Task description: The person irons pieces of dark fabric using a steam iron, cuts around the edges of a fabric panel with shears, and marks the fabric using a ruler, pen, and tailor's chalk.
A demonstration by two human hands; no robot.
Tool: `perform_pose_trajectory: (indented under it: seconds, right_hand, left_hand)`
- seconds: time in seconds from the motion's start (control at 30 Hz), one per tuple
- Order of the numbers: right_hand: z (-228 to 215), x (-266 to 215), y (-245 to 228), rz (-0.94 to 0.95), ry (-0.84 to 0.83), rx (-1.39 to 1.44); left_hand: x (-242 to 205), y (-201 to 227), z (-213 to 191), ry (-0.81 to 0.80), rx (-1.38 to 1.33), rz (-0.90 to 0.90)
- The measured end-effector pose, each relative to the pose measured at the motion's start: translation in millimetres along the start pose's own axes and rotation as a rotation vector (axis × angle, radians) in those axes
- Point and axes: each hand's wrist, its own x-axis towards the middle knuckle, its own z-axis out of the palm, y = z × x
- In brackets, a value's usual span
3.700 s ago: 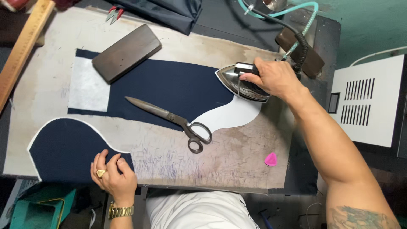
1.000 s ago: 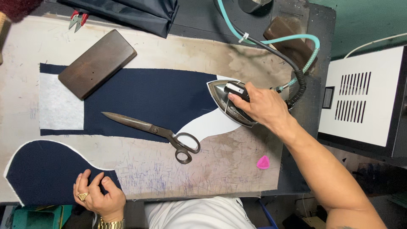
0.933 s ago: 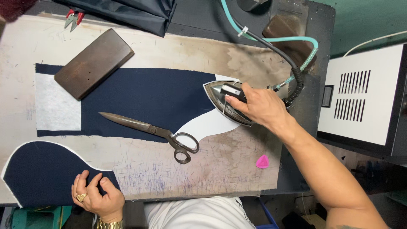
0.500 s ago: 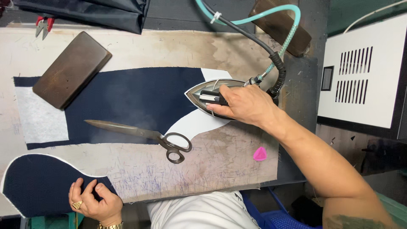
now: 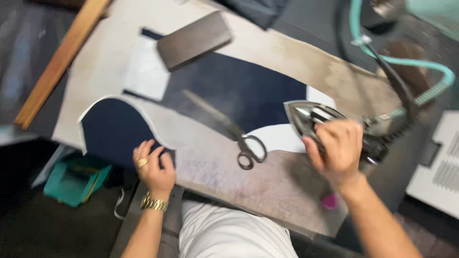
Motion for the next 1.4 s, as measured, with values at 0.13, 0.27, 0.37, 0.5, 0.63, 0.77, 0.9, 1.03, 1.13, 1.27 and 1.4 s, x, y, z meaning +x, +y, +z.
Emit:
perform_pose_trajectory:
  seconds: [0.13,0.27,0.37,0.5,0.63,0.77,0.9,1.03,1.13,1.27,1.4]
  right_hand:
    - [60,-3,-104,0.110,-0.167,0.192]
    - [91,-12,-146,0.216,-0.334,0.066]
    - [94,-16,-149,0.407,-0.447,0.094]
    - [75,4,-154,0.623,-0.581,0.258]
    - [42,34,-152,1.228,-0.871,0.797]
    - [23,21,-138,1.081,-1.260,1.018]
    - [21,38,-131,0.824,-1.559,0.853]
    - [31,64,-121,0.861,-1.858,0.576]
    - [41,80,-116,0.710,-1.894,0.582]
    - [50,92,-112,0.509,-1.914,0.456]
    - [53,98,-114,0.501,-1.867,0.576]
  left_hand:
    - [1,-14,-18,-0.155,-0.229,-0.071]
    - [4,-18,-45,-0.192,-0.187,0.084]
    - [-10,-7,-46,-0.174,-0.191,0.039]
    - [-18,6,-33,-0.128,-0.248,-0.008]
    - [-9,2,-31,-0.077,-0.232,-0.144]
    - [0,-9,-21,-0.014,-0.197,-0.186]
    - [2,-7,-15,-0.035,-0.143,-0.215]
    - [2,-8,-14,-0.014,-0.111,-0.211]
    - [0,-9,-14,-0.013,-0.115,-0.205]
    - [-2,-10,-13,-0.023,-0.132,-0.208]
    - [13,1,-30,-0.036,-0.161,-0.217]
